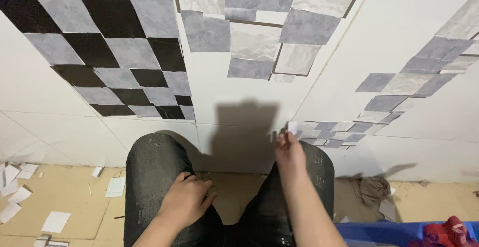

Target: Applying small square vinyl stickers to a wall to create a decorative pattern

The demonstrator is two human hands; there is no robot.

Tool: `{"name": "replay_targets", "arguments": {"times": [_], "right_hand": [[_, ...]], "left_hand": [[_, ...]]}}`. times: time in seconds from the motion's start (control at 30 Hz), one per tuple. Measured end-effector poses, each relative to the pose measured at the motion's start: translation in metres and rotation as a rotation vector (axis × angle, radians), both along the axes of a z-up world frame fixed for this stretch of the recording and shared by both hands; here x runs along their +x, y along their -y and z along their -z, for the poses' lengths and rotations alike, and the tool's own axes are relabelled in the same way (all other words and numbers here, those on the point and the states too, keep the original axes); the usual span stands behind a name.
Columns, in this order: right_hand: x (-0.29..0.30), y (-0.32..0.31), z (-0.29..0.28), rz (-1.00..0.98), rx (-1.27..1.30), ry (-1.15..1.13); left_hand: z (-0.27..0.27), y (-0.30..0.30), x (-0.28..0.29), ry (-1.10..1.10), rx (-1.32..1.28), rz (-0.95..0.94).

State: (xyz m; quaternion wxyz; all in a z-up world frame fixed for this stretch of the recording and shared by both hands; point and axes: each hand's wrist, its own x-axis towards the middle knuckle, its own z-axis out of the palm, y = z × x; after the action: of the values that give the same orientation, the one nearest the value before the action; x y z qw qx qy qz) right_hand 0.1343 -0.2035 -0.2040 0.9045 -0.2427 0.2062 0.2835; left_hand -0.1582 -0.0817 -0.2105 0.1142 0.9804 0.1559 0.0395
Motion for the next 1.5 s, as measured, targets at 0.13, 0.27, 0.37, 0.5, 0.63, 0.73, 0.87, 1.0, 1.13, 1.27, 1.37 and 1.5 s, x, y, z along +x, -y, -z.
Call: {"name": "replay_targets", "arguments": {"times": [0.13,0.27,0.37,0.5,0.63,0.73,0.87,1.0,1.13,1.27,1.37,1.5], "right_hand": [[-0.064,0.004,-0.012,-0.128,-0.250,0.422],[-0.104,0.018,-0.076,-0.313,-0.433,0.851],[-0.112,0.026,-0.120,-0.450,-0.542,1.012],[-0.092,0.017,-0.147,-0.494,-0.583,1.109],[-0.066,0.006,-0.196,-0.497,-0.745,1.263],[-0.058,-0.005,-0.239,-0.352,-0.931,1.273],[-0.049,-0.022,-0.281,-0.183,-1.020,1.321],[-0.024,-0.037,-0.286,-0.061,-0.966,1.387],[-0.032,-0.047,-0.303,-0.047,-1.026,1.259],[-0.025,-0.052,-0.295,-0.008,-1.013,1.332],[-0.022,-0.054,-0.289,0.016,-1.021,1.400],[-0.028,-0.053,-0.294,0.041,-1.079,1.397]], "left_hand": [[-0.006,0.002,0.010,0.011,-0.140,-0.054],[-0.069,0.001,0.037,0.372,-0.820,-0.307],[-0.130,0.010,0.051,0.442,-0.986,-0.302],[-0.190,0.011,0.074,0.565,-0.931,-0.205],[-0.213,-0.008,0.106,0.701,-0.913,-0.111],[-0.241,-0.021,0.122,0.786,-0.720,-0.001],[-0.263,-0.038,0.151,0.899,-0.657,0.003],[-0.294,-0.042,0.168,0.895,-0.596,-0.188],[-0.310,-0.042,0.170,0.769,-0.797,-0.244],[-0.303,-0.046,0.175,0.788,-0.726,-0.281],[-0.286,-0.048,0.184,1.019,-0.422,-0.171],[-0.287,-0.045,0.185,1.072,-0.386,-0.151]]}}
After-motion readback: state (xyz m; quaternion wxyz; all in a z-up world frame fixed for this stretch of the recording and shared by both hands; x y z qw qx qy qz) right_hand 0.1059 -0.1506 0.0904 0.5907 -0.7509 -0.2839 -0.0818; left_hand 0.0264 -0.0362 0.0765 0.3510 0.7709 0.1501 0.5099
